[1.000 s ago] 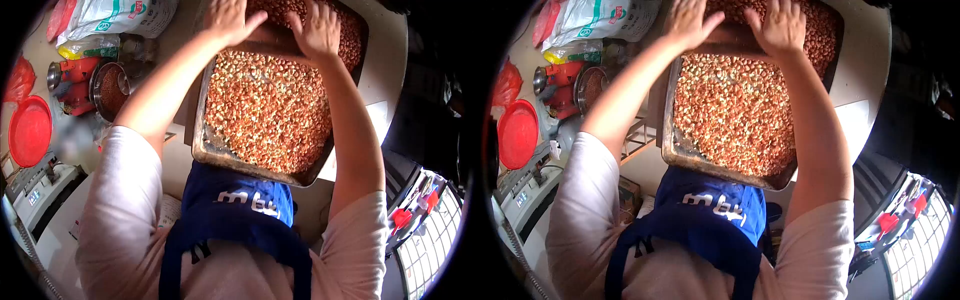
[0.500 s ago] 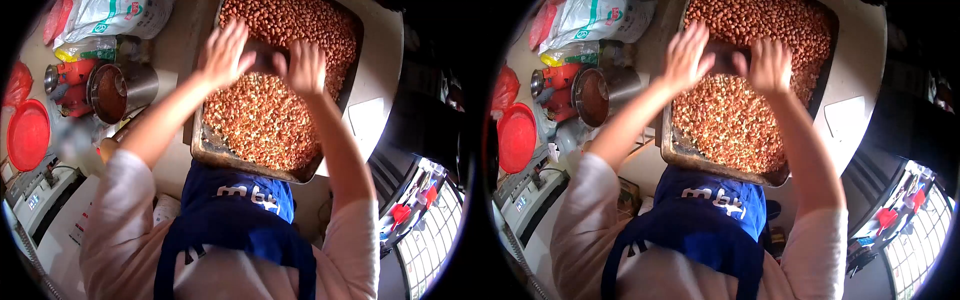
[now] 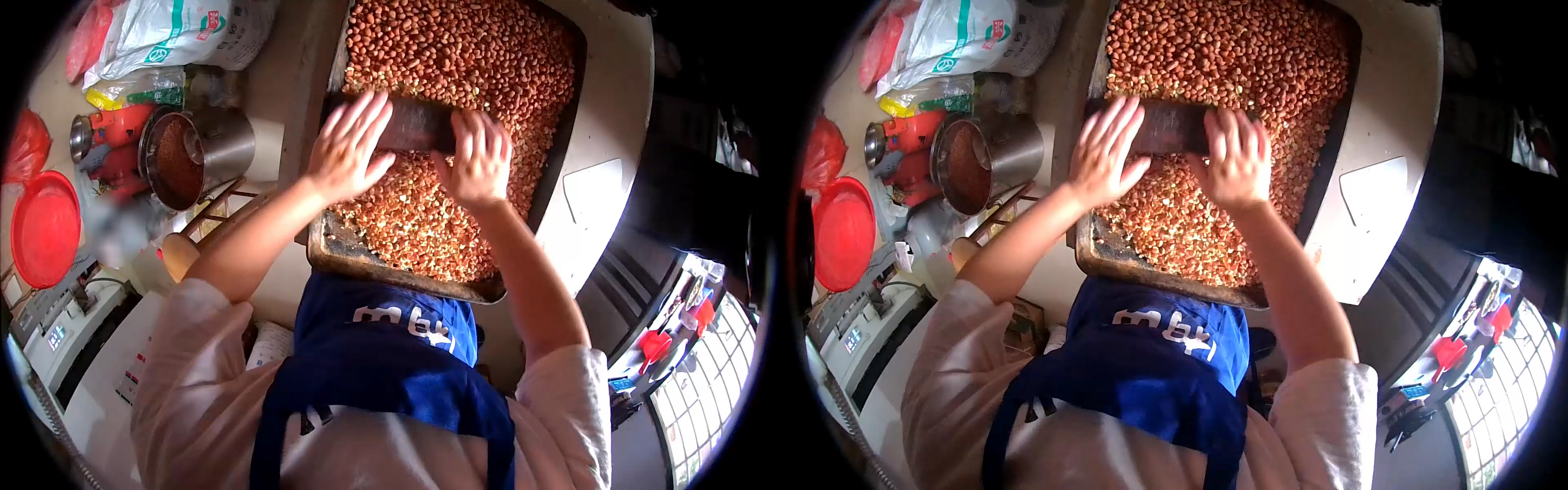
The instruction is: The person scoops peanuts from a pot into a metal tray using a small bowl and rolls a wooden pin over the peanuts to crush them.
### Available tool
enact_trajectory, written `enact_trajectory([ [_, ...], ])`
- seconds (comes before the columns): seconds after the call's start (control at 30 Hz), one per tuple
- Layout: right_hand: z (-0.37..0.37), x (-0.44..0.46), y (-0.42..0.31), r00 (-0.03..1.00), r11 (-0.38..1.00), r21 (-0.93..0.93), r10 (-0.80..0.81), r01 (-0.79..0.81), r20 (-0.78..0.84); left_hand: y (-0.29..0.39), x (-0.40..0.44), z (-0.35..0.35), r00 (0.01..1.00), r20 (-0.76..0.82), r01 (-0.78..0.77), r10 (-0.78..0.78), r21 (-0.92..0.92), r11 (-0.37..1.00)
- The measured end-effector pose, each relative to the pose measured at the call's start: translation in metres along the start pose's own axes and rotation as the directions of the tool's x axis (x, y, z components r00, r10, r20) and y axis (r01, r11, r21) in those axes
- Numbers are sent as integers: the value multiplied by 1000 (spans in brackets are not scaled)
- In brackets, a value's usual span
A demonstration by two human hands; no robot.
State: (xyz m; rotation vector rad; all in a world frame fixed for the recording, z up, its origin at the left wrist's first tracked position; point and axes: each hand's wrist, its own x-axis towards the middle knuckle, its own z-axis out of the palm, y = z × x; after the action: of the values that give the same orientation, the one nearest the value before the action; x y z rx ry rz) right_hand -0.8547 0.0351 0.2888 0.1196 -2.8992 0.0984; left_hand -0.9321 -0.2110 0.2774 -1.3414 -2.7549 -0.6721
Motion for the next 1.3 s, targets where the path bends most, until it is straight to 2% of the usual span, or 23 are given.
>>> enact_trajectory([
  [0.07,0,47,16,978,997,-22,76,-73,196,-29,51,21,994,-111,10,-1,77,997],
  [0.1,16,74,29,996,996,-32,88,-86,33,-42,83,15,998,-49,53,-46,159,986],
  [0.17,35,124,58,989,990,-38,136,-138,-59,-65,135,13,944,-330,51,-15,100,994],
  [0.23,29,152,73,924,956,59,260,-287,279,-63,157,-4,967,-131,235,-219,120,965],
  [0.27,26,149,68,926,957,59,257,-284,278,-57,155,-12,970,-107,236,-219,196,952],
  [0.3,22,134,57,960,974,15,220,-226,176,-62,143,0,951,-310,87,-12,228,970],
  [0.37,18,90,35,995,995,-5,99,-99,22,-37,98,4,987,-162,60,-19,255,965],
  [0.47,-12,65,12,997,997,-27,67,-66,36,-23,65,-4,999,-2,34,-35,285,958],
  [0.53,-26,73,12,949,996,-25,93,-90,301,-14,76,-23,999,15,35,-41,295,955],
  [0.57,-33,76,14,956,995,-32,96,-90,277,-11,88,-32,976,171,83,-132,269,960],
  [0.6,-42,79,14,904,995,-64,92,-71,418,-6,98,-36,920,331,132,-210,243,961],
  [0.63,-49,79,18,826,994,-93,97,-54,555,3,100,-36,925,327,116,-193,241,964],
  [0.73,-75,29,39,852,985,-16,155,-170,501,48,93,-27,915,370,93,-159,192,977],
  [0.8,-81,-15,50,864,978,18,174,-207,473,81,68,-1,979,195,19,-52,170,985],
  [0.87,-61,-71,58,985,980,100,166,-171,54,106,35,30,992,119,-51,34,139,989],
  [0.9,-57,-80,52,981,971,152,192,-185,-35,116,34,30,993,116,-44,33,92,995],
  [1.0,-34,-59,72,981,978,83,191,-192,19,102,66,34,983,167,-122,77,279,953],
  [1.03,-28,-25,87,972,973,31,225,-227,73,92,92,33,989,135,-85,53,238,968],
  [1.07,-17,8,103,964,963,36,266,-266,13,82,126,38,989,148,-32,-28,391,920],
  [1.1,-8,40,119,951,952,41,305,-303,-48,70,158,33,987,136,22,-84,404,915],
  [1.17,-2,87,143,949,951,-60,298,-304,-100,29,207,50,995,-65,98,-81,318,943],
  [1.23,-2,97,151,951,951,-64,295,-302,-94,39,224,25,977,130,129,-168,265,956],
  [1.3,0,70,139,926,919,-116,375,-377,-40,30,201,63,988,-156,12,20,197,980],
])
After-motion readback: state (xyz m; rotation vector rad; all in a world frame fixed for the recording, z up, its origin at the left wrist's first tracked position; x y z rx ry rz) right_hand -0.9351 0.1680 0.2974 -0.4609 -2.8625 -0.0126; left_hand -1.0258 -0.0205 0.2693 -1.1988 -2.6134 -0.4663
